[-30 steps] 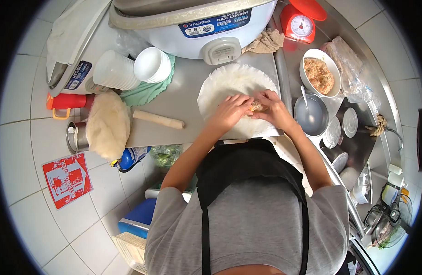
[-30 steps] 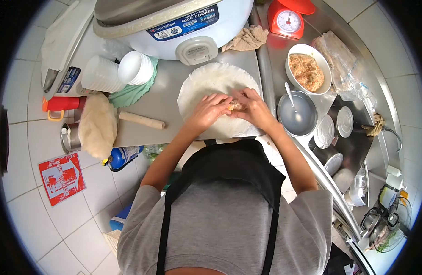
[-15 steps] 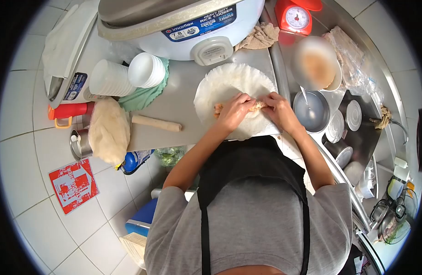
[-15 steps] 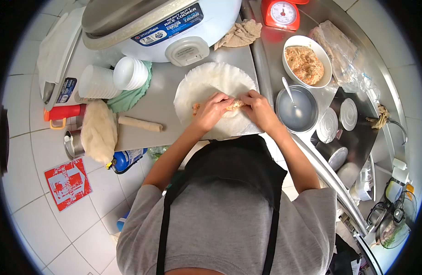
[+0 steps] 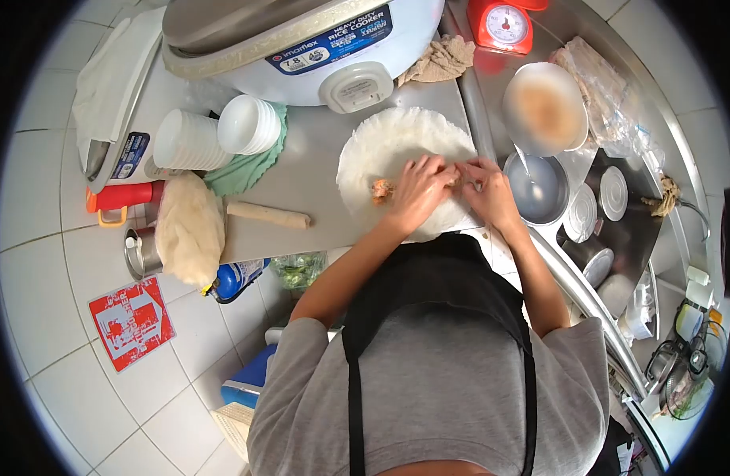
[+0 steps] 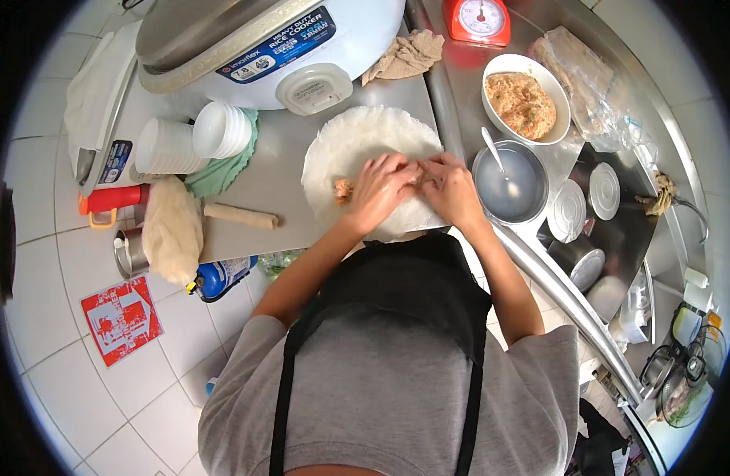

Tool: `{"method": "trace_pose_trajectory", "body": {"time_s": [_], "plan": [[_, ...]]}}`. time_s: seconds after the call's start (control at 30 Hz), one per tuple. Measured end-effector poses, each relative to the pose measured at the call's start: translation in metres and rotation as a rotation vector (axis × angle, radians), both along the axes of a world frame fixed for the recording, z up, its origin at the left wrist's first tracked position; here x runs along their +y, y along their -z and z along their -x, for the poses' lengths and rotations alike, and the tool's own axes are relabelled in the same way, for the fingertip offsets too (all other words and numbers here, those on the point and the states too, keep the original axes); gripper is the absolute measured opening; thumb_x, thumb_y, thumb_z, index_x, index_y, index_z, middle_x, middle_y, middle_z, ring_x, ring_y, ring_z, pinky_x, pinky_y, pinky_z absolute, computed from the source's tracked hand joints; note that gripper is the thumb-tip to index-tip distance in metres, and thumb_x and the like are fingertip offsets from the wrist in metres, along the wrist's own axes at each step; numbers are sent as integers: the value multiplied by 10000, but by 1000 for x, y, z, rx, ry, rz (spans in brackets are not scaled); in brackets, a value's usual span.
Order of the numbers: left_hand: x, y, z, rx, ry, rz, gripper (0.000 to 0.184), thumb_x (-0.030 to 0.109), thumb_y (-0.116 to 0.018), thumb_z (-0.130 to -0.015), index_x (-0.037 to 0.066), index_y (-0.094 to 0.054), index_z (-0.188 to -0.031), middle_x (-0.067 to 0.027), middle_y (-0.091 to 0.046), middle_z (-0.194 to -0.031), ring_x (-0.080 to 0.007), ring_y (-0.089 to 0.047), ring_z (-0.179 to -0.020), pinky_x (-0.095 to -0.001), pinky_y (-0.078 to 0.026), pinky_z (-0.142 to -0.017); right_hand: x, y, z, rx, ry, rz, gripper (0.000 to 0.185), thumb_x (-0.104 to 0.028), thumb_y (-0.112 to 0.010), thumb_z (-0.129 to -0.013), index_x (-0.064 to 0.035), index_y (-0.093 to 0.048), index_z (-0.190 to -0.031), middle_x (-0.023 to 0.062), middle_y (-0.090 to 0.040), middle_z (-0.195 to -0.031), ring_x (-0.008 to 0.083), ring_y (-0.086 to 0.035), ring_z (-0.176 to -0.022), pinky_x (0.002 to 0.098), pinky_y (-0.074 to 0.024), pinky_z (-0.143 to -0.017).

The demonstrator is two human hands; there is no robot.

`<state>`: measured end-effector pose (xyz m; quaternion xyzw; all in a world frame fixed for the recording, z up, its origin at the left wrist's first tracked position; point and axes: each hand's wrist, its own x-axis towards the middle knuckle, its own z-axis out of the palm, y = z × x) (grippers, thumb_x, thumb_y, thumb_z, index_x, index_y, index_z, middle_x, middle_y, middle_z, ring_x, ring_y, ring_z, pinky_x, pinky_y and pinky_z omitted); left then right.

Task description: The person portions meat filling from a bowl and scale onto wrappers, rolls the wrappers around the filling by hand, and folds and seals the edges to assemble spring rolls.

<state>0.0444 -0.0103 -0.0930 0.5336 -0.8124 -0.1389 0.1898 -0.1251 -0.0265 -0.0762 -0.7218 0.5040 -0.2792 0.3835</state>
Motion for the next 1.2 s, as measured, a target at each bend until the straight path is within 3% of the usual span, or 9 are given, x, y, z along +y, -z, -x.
{"method": "trace_pose_trajectory", "body": {"time_s": [0.07,0.17,0.37,0.47,0.7,0.77,0.97,1.07,1.2], "plan": [[14,-6,-11,103,-97,49,446,309,-723,-690,59,-657,-1053,-55,-571,-1033,-236,-535,-982,-366,-405,-816,-2,-3,0,-12,-113,154,386,-6,-622,-703,-10,-639,-1088,126,-585,-1095,312,-570,-999,364,-466,-863],[28,14,-52,148,-88,-51,506,337,-728,-685,55,-637,-1095,-73,-569,-1063,-251,-525,-1001,-377,-397,-840,-2,8,-6,68,-235,213,418,-74,-686,-702,-46,-632,-1115,91,-559,-1093,307,-508,-1056,381,-415,-901],[33,2,-64,303,-79,-31,524,288,-743,-705,30,-614,-1143,-89,-569,-1075,-274,-524,-1007,-394,-398,-898,-6,8,-32,211,-374,460,442,-184,-734,-690,-100,-652,-1116,55,-560,-1002,228,-517,-934,339,-392,-804],[35,32,-87,405,-120,-193,542,253,-746,-717,30,-591,-1186,-97,-569,-1093,-274,-528,-1022,-379,-423,-889,-7,14,-39,293,-325,441,418,-215,-741,-681,-103,-668,-1077,40,-556,-978,217,-518,-932,350,-393,-812],[50,1,-83,418,-229,-17,449,162,-736,-728,48,-623,-1146,-111,-575,-1117,-262,-564,-975,-345,-476,-810,-3,-1,-48,255,-320,410,366,-201,-747,-655,-117,-690,-1006,23,-552,-945,198,-515,-927,340,-387,-796],[48,12,-103,443,-90,-117,454,158,-738,-724,48,-621,-1149,-107,-572,-1132,-266,-558,-987,-349,-473,-823,-8,10,-54,275,-395,484,377,-238,-744,-668,-121,-689,-1023,23,-550,-942,197,-513,-924,340,-385,-792],[50,3,-104,433,-99,-120,442,131,-726,-731,42,-613,-1149,-101,-571,-1147,-280,-543,-1018,-346,-463,-843,-6,0,-59,342,-397,441,350,-303,-709,-718,-123,-691,-1017,-3,-550,-942,186,-509,-902,343,-386,-773],[46,25,-114,460,-19,-65,452,106,-712,-743,44,-601,-1177,-113,-578,-1138,-281,-541,-1025,-346,-455,-864,-6,15,-74,274,-446,624,334,-302,-694,-726,-127,-688,-1011,-9,-541,-908,182,-497,-882,328,-395,-761],[55,1,-102,503,-155,-155,437,70,-683,-771,36,-588,-1197,-124,-577,-1150,-286,-540,-1038,-345,-448,-878,-6,12,-83,353,-472,635,365,-302,-688,-731,-97,-670,-1032,-1,-539,-929,179,-495,-904,324,-397,-766]]}}
